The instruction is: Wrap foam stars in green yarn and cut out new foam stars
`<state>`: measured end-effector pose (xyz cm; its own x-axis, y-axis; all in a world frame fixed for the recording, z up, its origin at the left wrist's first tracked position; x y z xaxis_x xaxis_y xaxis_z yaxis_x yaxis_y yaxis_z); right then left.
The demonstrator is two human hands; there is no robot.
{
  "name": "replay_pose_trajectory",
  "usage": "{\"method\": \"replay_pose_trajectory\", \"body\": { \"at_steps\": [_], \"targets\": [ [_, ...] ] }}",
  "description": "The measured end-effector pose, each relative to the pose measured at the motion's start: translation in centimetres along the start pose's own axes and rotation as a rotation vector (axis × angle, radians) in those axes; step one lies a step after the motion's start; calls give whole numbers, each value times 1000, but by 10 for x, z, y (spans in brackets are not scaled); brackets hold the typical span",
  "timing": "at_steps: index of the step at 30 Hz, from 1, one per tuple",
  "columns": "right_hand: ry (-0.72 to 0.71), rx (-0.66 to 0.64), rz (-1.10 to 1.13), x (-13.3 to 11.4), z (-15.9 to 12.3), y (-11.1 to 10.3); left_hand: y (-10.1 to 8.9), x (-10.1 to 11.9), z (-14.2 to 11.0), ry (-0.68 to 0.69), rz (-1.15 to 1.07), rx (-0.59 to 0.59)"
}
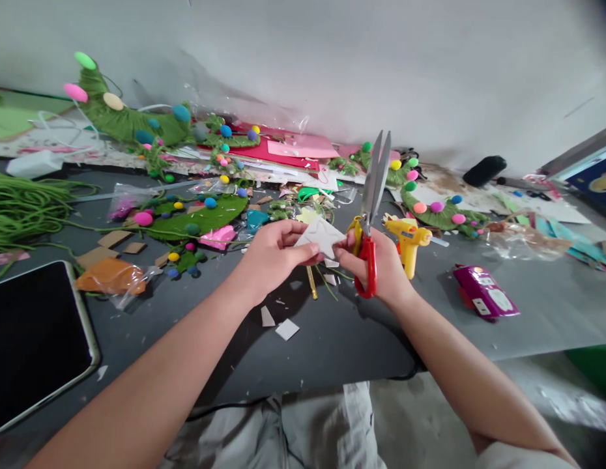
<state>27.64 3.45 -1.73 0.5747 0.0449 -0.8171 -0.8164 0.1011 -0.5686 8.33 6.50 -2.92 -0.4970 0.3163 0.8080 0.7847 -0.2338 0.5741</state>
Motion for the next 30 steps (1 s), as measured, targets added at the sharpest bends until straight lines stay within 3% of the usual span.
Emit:
{"method": "replay_pose_trajectory", "body": {
  "at_steps": [8, 12, 17, 30],
  "targets": [
    [11, 39, -13, 4, 3, -5, -11, 27, -2, 191, -59, 29],
    [77, -39, -4, 9, 1, -2, -10, 35, -5, 256, -103, 51],
    [10, -151, -56, 5, -5, 2, -10, 39, -7, 293, -140, 43],
    [-28, -226, -148, 5, -7, 5, -8, 37, -9, 322, -79, -20]
  ]
}}
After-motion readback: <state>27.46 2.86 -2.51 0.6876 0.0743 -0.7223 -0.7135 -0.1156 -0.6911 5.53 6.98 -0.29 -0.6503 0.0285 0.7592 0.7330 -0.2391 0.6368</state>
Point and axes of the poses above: each hand's wrist, its own z-axis towards the middle knuckle, its own y-axis out of the palm, x = y × z, the point moved 4 cm from there along z, towards the middle knuckle, and after that the axes turned 14 degrees about -z, right-handed, at the moved point
